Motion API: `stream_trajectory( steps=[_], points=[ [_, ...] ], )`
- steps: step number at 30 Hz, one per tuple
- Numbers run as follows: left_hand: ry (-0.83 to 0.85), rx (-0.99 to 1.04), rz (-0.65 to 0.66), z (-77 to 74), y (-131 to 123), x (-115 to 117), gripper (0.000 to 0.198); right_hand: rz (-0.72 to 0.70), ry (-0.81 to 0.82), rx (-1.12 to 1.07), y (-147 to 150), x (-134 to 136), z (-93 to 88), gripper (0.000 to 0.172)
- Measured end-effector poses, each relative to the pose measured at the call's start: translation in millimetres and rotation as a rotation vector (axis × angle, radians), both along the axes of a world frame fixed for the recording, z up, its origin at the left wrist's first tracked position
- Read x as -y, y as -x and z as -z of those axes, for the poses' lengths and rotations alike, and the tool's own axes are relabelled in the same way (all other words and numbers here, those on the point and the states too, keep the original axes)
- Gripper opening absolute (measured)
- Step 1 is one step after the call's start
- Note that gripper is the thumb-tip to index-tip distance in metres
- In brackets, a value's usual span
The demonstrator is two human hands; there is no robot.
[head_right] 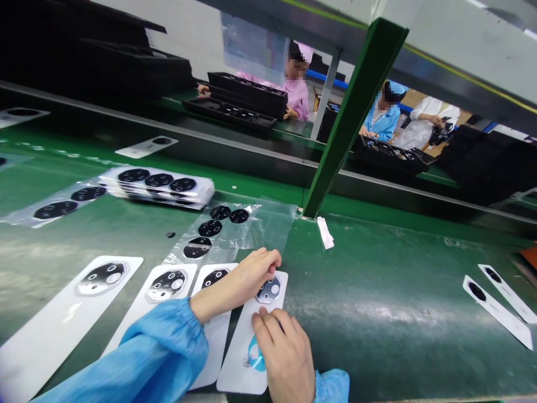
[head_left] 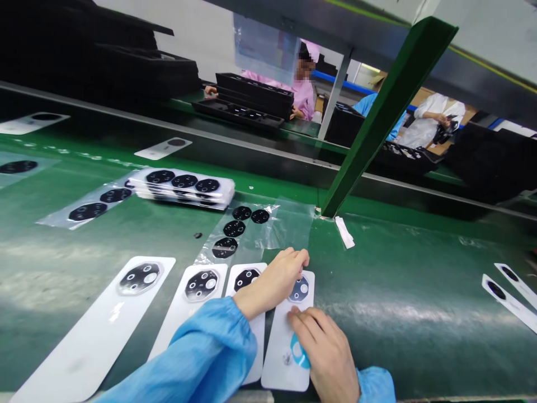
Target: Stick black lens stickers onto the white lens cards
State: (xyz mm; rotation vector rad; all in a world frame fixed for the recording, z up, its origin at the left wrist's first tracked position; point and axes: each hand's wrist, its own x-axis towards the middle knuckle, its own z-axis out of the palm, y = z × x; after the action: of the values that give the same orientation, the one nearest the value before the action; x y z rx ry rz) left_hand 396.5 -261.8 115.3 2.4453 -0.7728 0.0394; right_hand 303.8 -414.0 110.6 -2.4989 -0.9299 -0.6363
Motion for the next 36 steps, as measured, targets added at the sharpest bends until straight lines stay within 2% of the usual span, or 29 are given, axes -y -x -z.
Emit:
stream_trajectory(
  steps=[4,8,16,20,26,29,31,32,34,36],
  points=[
    [-0.007,-0.026,0.023,2.0,-4,0,0.031,-0.002,-0.012,0.000,-1,0,-0.7,0.047],
    [-0.049,-0.024,0.056,-3.5,-2,1,0.030,-0.007,-0.016,-0.003,-1,-1,-1.0,0.048],
    [-0.080,0.042,0.120,-10.6,17,0,0.033,0.030,-0.009,-0.014,1,-2,-1.6,0.045],
    [-0.023,0.028,0.117,-5.3,32,-5,0.028,0.042,-0.007,-0.015,2,-1,-0.5,0.049],
    [0.137,-0.040,0.107,12.8,55,-11,0.024,0.038,0.052,-0.017,8,1,5.2,0.049],
    [0.193,-0.084,0.072,3.6,63,-19,0.020,-0.004,0.040,-0.095,10,11,10.7,0.046],
    [0.229,-0.149,0.070,-14.0,67,-29,0.017,-0.065,-0.072,-0.263,12,22,12.3,0.042],
    [0.259,-0.227,0.084,-24.6,71,-34,0.015,-0.069,-0.179,-0.385,15,27,11.9,0.040],
    [0.319,-0.354,0.106,-43.9,79,-40,0.011,-0.021,-0.503,-0.666,22,35,9.3,0.036],
    [0.377,-0.421,0.158,-54.5,89,-36,0.010,0.036,-0.911,-0.944,34,32,6.2,0.036]
  ],
)
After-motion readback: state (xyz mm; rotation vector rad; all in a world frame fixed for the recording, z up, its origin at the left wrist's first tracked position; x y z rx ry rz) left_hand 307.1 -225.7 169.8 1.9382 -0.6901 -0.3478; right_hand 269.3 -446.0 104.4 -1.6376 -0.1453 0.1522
